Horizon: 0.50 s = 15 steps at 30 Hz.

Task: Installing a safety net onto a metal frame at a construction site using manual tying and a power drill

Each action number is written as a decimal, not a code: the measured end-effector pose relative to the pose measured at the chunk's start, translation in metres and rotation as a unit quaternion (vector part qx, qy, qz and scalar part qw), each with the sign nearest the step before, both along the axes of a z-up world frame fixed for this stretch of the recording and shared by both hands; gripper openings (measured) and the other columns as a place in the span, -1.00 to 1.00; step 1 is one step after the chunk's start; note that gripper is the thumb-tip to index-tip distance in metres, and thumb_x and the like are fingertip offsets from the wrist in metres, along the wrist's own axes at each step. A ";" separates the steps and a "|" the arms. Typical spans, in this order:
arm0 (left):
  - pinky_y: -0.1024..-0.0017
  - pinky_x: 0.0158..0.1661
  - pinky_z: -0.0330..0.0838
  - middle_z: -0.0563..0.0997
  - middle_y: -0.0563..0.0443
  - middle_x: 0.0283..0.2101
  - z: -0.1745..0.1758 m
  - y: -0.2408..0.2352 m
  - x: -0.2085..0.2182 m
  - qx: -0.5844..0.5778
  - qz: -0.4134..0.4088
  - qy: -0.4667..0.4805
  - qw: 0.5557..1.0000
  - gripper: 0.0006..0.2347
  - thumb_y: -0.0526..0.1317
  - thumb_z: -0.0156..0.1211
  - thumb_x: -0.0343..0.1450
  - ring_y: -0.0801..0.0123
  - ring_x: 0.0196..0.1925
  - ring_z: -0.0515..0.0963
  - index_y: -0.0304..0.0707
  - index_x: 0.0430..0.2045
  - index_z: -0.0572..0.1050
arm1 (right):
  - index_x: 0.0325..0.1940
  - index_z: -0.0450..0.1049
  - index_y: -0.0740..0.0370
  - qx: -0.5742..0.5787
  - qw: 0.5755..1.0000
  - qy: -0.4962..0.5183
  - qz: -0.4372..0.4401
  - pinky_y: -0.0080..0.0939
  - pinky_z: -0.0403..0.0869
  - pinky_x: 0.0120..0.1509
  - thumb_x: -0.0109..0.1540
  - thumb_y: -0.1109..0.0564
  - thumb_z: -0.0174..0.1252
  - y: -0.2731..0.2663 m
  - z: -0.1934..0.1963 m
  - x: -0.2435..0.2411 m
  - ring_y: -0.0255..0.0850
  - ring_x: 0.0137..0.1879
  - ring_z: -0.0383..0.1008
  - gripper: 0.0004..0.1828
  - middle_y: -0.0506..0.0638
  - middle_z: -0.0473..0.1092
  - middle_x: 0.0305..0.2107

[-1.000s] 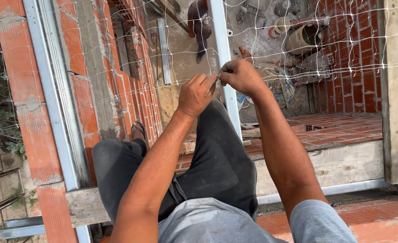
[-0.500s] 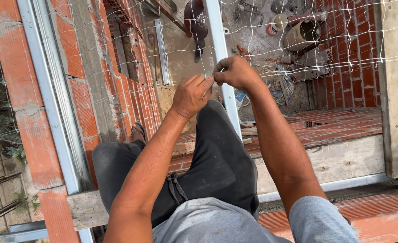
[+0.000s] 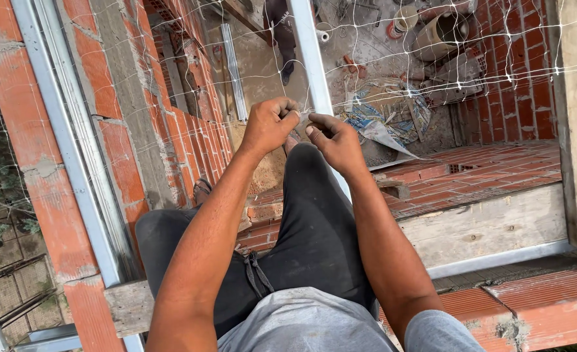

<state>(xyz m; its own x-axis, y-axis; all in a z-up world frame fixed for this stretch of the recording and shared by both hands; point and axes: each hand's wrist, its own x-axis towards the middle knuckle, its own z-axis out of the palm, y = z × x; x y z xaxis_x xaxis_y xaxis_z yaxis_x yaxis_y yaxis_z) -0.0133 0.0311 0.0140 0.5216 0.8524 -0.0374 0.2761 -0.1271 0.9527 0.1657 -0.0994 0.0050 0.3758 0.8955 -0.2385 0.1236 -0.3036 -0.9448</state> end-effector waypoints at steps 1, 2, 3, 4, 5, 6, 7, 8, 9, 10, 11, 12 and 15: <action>0.13 -0.28 0.64 0.64 -0.09 -0.56 0.004 0.003 0.000 0.001 -0.002 0.002 1.000 -0.87 -0.26 0.32 0.45 0.08 -0.41 0.72 -0.13 -0.26 0.80 | 0.31 0.72 0.22 0.001 1.000 0.002 -0.002 -0.24 0.69 -0.15 0.40 0.10 0.47 0.004 0.000 -0.005 -0.21 -0.16 0.72 -0.61 0.15 0.73 -0.14; 0.13 -0.28 0.63 0.65 -0.06 -0.55 0.009 0.006 0.000 -0.015 -0.011 0.011 1.000 -0.86 -0.22 0.35 0.44 0.15 -0.39 0.72 -0.11 -0.24 0.81 | 0.29 0.69 0.33 0.018 0.997 0.068 -0.027 -0.29 0.67 -0.18 0.43 0.07 0.45 0.009 0.000 -0.011 -0.21 -0.18 0.71 -0.60 0.18 0.71 -0.14; 0.14 -0.27 0.62 0.67 -0.04 -0.55 0.013 0.006 -0.003 -0.034 -0.019 0.022 0.999 -0.85 -0.18 0.37 0.43 0.21 -0.37 0.73 -0.08 -0.22 0.82 | 0.28 0.66 0.43 0.031 0.989 0.136 -0.049 -0.34 0.66 -0.21 0.46 0.04 0.42 0.011 0.000 -0.020 -0.21 -0.20 0.70 -0.57 0.21 0.69 -0.13; 0.14 -0.27 0.62 0.67 -0.04 -0.55 0.013 0.001 -0.007 -0.036 -0.018 0.025 0.999 -0.85 -0.18 0.37 0.43 0.21 -0.37 0.73 -0.08 -0.22 0.82 | 0.28 0.66 0.43 0.029 0.989 0.139 -0.049 -0.34 0.66 -0.21 0.46 0.04 0.42 0.010 -0.010 -0.025 -0.21 -0.20 0.70 -0.57 0.21 0.69 -0.13; 0.15 -0.26 0.63 0.68 -0.05 -0.55 0.015 0.002 -0.006 -0.039 -0.015 0.020 0.999 -0.84 -0.20 0.37 0.44 0.19 -0.36 0.74 -0.11 -0.20 0.83 | 0.18 0.69 0.41 0.039 0.987 0.143 -0.062 -0.37 0.61 -0.29 0.45 0.05 0.44 0.015 -0.018 -0.025 -0.23 -0.25 0.69 -0.64 0.19 0.68 -0.20; 0.16 -0.25 0.64 0.70 -0.06 -0.54 0.017 0.003 -0.005 -0.043 -0.012 0.014 0.999 -0.83 -0.22 0.37 0.45 0.16 -0.35 0.76 -0.15 -0.17 0.83 | 0.08 0.72 0.38 0.049 0.985 0.146 -0.075 -0.40 0.55 -0.36 0.43 0.06 0.46 0.020 -0.025 -0.026 -0.25 -0.30 0.67 -0.70 0.16 0.68 -0.26; 0.16 -0.25 0.64 0.70 -0.06 -0.54 0.026 0.003 -0.006 -0.040 -0.012 0.013 0.999 -0.83 -0.22 0.37 0.45 0.16 -0.35 0.76 -0.15 -0.17 0.83 | 0.08 0.72 0.38 0.051 0.985 0.145 -0.074 -0.40 0.55 -0.36 0.43 0.06 0.46 0.022 -0.023 -0.024 -0.25 -0.30 0.67 -0.70 0.16 0.68 -0.26; 0.14 -0.27 0.64 0.71 -0.09 -0.52 0.034 0.004 -0.008 -0.021 -0.010 0.030 0.999 -0.85 -0.21 0.39 0.46 0.11 -0.35 0.78 -0.13 -0.19 0.83 | 0.03 0.72 0.38 0.054 0.988 0.130 -0.070 -0.38 0.54 -0.36 0.44 0.08 0.43 0.025 -0.020 -0.023 -0.25 -0.31 0.66 -0.74 0.15 0.66 -0.31; 0.12 -0.28 0.64 0.73 -0.12 -0.51 0.041 0.001 -0.010 -0.005 -0.008 0.048 0.999 -0.87 -0.20 0.42 0.46 0.05 -0.34 0.79 -0.11 -0.20 0.83 | -0.01 0.71 0.38 0.055 0.990 0.116 -0.066 -0.37 0.52 -0.37 0.45 0.10 0.41 0.023 -0.018 -0.023 -0.25 -0.33 0.65 -0.77 0.15 0.64 -0.35; 0.12 -0.28 0.64 0.73 -0.12 -0.51 0.036 0.003 -0.011 -0.006 -0.007 0.048 0.999 -0.87 -0.20 0.42 0.46 0.05 -0.34 0.79 -0.11 -0.20 0.83 | -0.01 0.71 0.38 0.054 0.990 0.116 -0.066 -0.37 0.52 -0.37 0.45 0.10 0.41 0.024 -0.015 -0.020 -0.25 -0.33 0.65 -0.77 0.15 0.64 -0.35; 0.07 -0.23 0.68 0.76 -0.15 -0.41 0.032 0.003 -0.012 0.042 0.001 0.056 0.998 -0.89 -0.21 0.43 0.48 -0.07 -0.24 0.80 -0.07 -0.20 0.83 | -0.06 0.74 0.29 0.045 0.995 0.059 -0.064 -0.34 0.52 -0.36 0.46 0.08 0.40 0.024 -0.013 -0.017 -0.24 -0.38 0.63 -0.81 0.11 0.64 -0.44; 0.03 -0.17 0.72 0.80 -0.18 -0.31 0.028 0.004 -0.013 0.090 0.008 0.063 0.994 -0.90 -0.21 0.44 0.50 -0.18 -0.13 0.82 -0.03 -0.19 0.84 | -0.11 0.76 0.20 0.036 0.997 0.003 -0.062 -0.32 0.53 -0.36 0.47 0.07 0.38 0.023 -0.010 -0.014 -0.24 -0.44 0.60 -0.82 0.08 0.63 -0.52; 0.08 -0.11 0.73 0.79 -0.07 -0.26 0.022 0.002 -0.013 0.135 0.014 0.111 0.984 -0.92 -0.13 0.44 0.53 -0.06 -0.09 0.82 0.08 -0.18 0.82 | -0.09 0.73 0.20 0.045 0.997 -0.005 -0.057 -0.29 0.64 -0.26 0.47 0.11 0.34 0.024 0.002 -0.016 -0.22 -0.38 0.67 -0.86 0.12 0.67 -0.45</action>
<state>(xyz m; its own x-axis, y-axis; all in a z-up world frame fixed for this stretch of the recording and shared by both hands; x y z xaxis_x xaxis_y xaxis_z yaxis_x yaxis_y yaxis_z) -0.0259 0.0331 0.0361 0.5018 0.8610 0.0830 0.4804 -0.3572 0.8010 0.1497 -0.0758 0.0066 0.4787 0.8641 -0.1556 0.1022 -0.2309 -0.9676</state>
